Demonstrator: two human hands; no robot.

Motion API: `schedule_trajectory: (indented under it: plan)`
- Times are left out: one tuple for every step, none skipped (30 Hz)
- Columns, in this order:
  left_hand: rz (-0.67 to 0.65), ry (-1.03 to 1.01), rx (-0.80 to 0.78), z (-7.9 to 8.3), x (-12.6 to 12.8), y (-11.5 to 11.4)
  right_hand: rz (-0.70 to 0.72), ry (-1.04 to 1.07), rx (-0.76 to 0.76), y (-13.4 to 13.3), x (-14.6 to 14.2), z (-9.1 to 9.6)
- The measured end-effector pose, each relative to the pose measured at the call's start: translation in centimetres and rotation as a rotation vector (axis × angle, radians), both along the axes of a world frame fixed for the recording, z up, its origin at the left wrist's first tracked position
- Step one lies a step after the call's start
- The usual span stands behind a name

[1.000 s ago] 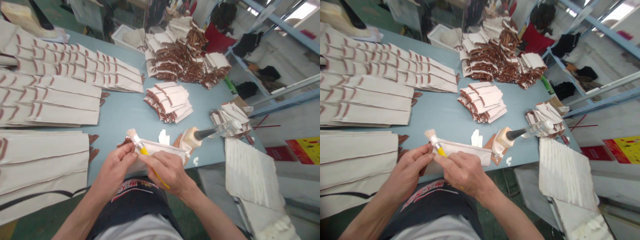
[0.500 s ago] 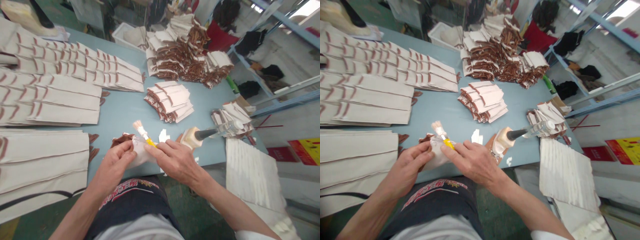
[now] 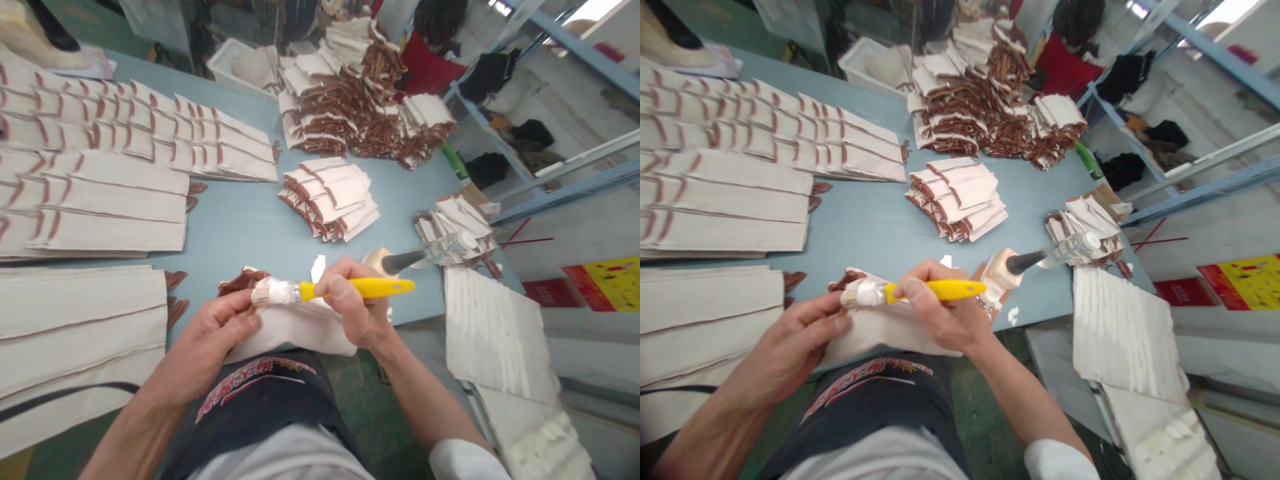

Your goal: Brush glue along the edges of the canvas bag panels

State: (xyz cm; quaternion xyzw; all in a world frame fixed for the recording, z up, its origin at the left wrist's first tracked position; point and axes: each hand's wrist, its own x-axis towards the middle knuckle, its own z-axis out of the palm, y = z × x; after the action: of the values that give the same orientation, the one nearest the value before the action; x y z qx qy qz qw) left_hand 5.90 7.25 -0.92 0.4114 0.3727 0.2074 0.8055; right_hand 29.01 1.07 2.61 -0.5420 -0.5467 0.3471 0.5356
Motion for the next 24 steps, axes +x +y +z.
schedule_trajectory:
  plan:
    - [0.006,0.001,-0.013,0.1,0.1,0.0,0.010,-0.015,0.023,0.6,-0.1,-0.2]
    - [0.016,0.001,-0.032,0.3,0.3,-0.1,0.016,-0.026,0.050,1.1,-0.3,-0.3]
    - [0.028,-0.002,-0.054,0.5,0.4,-0.1,0.012,-0.031,0.075,1.5,-0.4,-0.4]
    - [0.036,-0.007,-0.078,0.8,0.6,-0.1,-0.003,-0.027,0.095,1.7,-0.4,-0.4]
    - [0.040,-0.011,-0.103,1.1,0.7,-0.1,-0.027,-0.011,0.107,1.8,-0.3,-0.3]
    - [0.045,-0.014,-0.124,1.3,0.8,0.0,-0.050,0.010,0.111,1.7,-0.1,-0.1]
    - [0.050,-0.012,-0.138,1.5,0.8,0.0,-0.060,0.027,0.102,1.6,0.0,0.1]
    - [0.056,-0.009,-0.140,1.7,0.7,0.0,-0.042,0.030,0.092,1.5,0.2,0.5]
    - [0.063,-0.004,-0.133,1.7,0.6,0.0,0.000,0.017,0.079,1.5,0.4,0.9]
    - [0.060,0.000,-0.121,1.7,0.5,0.0,0.056,-0.013,0.063,1.6,0.4,1.3]
    - [0.052,0.003,-0.109,1.7,0.4,0.0,0.113,-0.051,0.049,1.8,0.4,1.7]
    - [0.038,0.004,-0.101,1.6,0.4,0.0,0.161,-0.090,0.038,2.2,0.3,2.1]
    - [0.025,0.005,-0.097,1.5,0.3,0.0,0.193,-0.126,0.032,2.6,0.2,2.3]
    - [0.016,0.002,-0.099,1.4,0.3,0.0,0.209,-0.160,0.033,3.1,0.1,2.5]
    - [0.010,-0.002,-0.107,1.3,0.3,0.1,0.210,-0.189,0.040,3.5,0.1,2.5]
    - [0.006,-0.008,-0.117,1.3,0.4,0.1,0.197,-0.208,0.054,3.7,0.1,2.5]
    - [0.007,-0.014,-0.128,1.3,0.4,0.2,0.169,-0.213,0.072,3.7,0.2,2.5]
    - [0.006,-0.022,-0.137,1.3,0.4,0.3,0.134,-0.203,0.091,3.6,0.4,2.5]
    - [0.008,-0.028,-0.140,1.2,0.4,0.3,0.102,-0.183,0.107,3.2,0.6,2.4]
    - [0.014,-0.033,-0.136,1.2,0.3,0.4,0.082,-0.158,0.116,2.9,0.8,2.5]
    - [0.018,-0.036,-0.123,1.1,0.3,0.4,0.087,-0.144,0.114,2.5,0.9,2.6]
    - [0.017,-0.039,-0.106,1.0,0.2,0.5,0.119,-0.157,0.110,2.2,0.9,2.7]
    - [0.011,-0.036,-0.092,0.9,0.1,0.5,0.159,-0.196,0.112,2.0,0.8,2.8]
    - [0.008,-0.029,-0.081,0.7,0.0,0.5,0.193,-0.254,0.124,1.9,0.7,2.9]
